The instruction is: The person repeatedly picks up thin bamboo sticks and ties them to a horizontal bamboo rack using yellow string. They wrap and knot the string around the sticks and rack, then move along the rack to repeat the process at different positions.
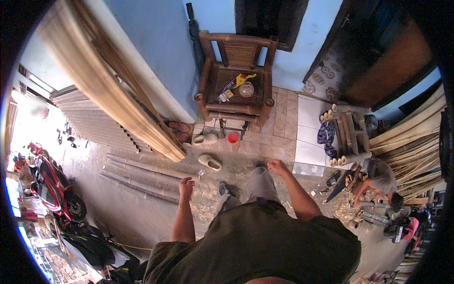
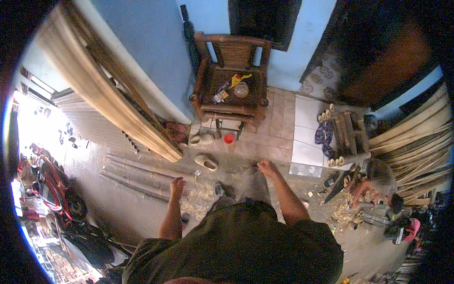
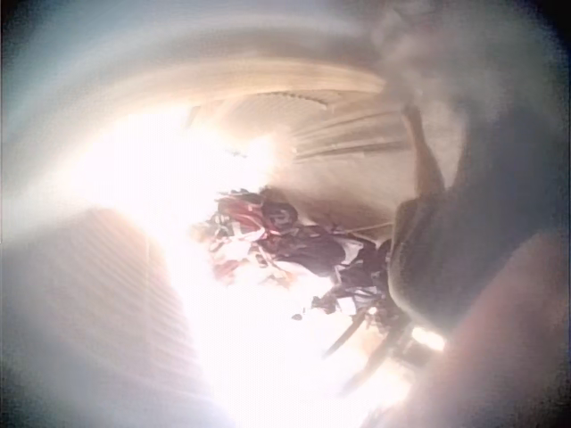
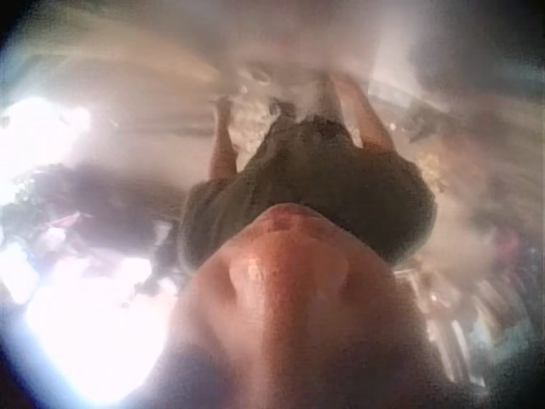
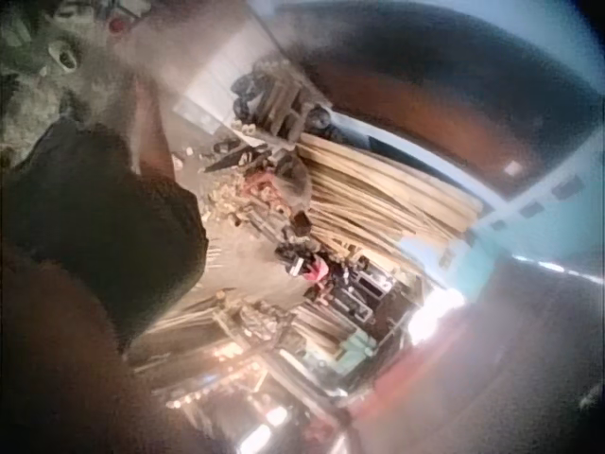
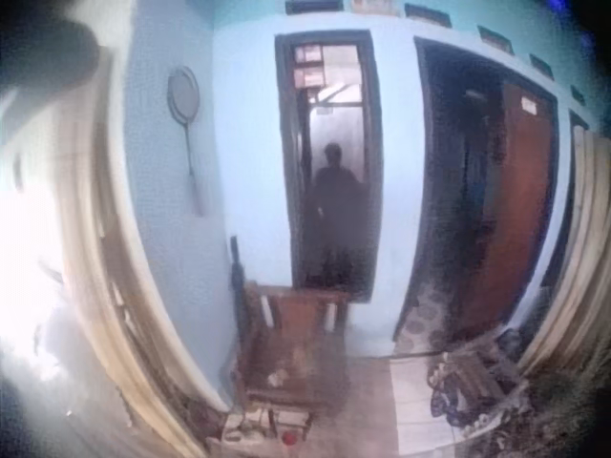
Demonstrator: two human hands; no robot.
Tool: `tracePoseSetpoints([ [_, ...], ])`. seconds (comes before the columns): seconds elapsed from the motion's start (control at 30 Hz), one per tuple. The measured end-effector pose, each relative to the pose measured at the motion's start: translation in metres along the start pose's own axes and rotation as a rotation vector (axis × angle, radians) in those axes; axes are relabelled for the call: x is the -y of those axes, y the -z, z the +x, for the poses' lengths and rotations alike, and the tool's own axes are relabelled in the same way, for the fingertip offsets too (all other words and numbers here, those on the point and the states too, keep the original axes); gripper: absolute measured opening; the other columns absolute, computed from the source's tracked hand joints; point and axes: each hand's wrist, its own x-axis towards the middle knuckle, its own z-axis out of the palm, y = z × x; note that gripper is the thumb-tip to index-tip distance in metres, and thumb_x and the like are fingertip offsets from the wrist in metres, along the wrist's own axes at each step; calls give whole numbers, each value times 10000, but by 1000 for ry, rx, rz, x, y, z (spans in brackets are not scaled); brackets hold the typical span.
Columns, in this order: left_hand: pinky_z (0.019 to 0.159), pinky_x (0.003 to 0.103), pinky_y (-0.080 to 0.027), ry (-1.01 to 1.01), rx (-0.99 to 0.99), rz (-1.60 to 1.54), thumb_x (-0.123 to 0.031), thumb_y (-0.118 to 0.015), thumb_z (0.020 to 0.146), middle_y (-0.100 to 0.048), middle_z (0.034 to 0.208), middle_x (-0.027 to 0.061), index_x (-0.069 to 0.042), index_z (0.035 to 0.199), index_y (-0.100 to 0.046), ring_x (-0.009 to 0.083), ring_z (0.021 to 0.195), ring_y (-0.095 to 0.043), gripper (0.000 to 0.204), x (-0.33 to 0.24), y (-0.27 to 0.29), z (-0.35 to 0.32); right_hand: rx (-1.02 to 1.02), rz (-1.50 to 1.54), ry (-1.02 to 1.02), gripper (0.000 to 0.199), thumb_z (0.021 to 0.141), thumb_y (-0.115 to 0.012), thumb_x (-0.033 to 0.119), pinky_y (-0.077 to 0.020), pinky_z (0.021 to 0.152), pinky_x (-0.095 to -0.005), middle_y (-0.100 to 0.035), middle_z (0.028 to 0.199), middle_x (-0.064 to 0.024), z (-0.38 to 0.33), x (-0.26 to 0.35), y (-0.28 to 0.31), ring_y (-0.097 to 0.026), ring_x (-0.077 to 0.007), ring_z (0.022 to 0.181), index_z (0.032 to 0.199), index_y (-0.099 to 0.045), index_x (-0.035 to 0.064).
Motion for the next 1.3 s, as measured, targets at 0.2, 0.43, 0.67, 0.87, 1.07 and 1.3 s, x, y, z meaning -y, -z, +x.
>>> tracePoseSetpoints([
  [0.2, 629, 275, -499, 170, -199, -358, -113, -546, 918, -673, 854, 73, -19, 1140, -615, 132, 717, -607, 251, -36, -33, 45, -121, -435, 306, 274, 917, -647, 306, -531, 718, -361, -708, 874, -113, 229, 114, 64, -679, -233, 795, 1000, -685, 48],
  [0.43, 504, 291, -483, 751, -198, -291, -203, -601, 903, -665, 786, 78, -65, 1033, -655, 153, 620, -610, 197, 37, -86, -92, -212, -316, 205, 244, 933, -576, 258, -533, 768, -436, -692, 933, -170, 514, 192, 98, -672, -332, 907, 1041, -667, 58],
  [0.67, 588, 309, -519, 1012, -189, -126, -229, -593, 953, -697, 893, 134, -33, 1202, -587, 203, 771, -670, 318, -82, -224, -74, -332, -586, 259, 305, 964, -490, 293, -537, 808, -446, -676, 1070, -171, 671, 151, 88, -653, -347, 991, 1075, -668, 71],
  [0.87, 595, 266, -512, 929, -489, -305, -84, -491, 931, -671, 869, 141, 40, 1158, -589, 178, 708, -637, 276, -133, -283, -52, 2, -1050, 142, 338, 899, -562, 325, -526, 903, -423, -684, 1100, -165, 687, 211, 73, -653, -329, 1047, 1067, -708, 70],
  [1.07, 621, 288, -519, 901, -353, -226, -150, -477, 952, -692, 893, 144, 26, 1193, -590, 185, 743, -658, 319, -120, -293, -63, -272, -905, 474, 293, 874, -611, 284, -516, 893, -455, -689, 1065, -184, 729, 86, 123, -644, -366, 1018, 1068, -710, 89],
  [1.3, 700, 311, -546, 545, -602, -128, -183, -523, 984, -678, 854, 100, 38, 1103, -646, 168, 754, -651, 279, -104, -289, -131, -221, -608, 366, 288, 950, -559, 314, -497, 772, -482, -651, 983, -184, 617, 89, 112, -618, -364, 865, 1020, -614, 41],
])
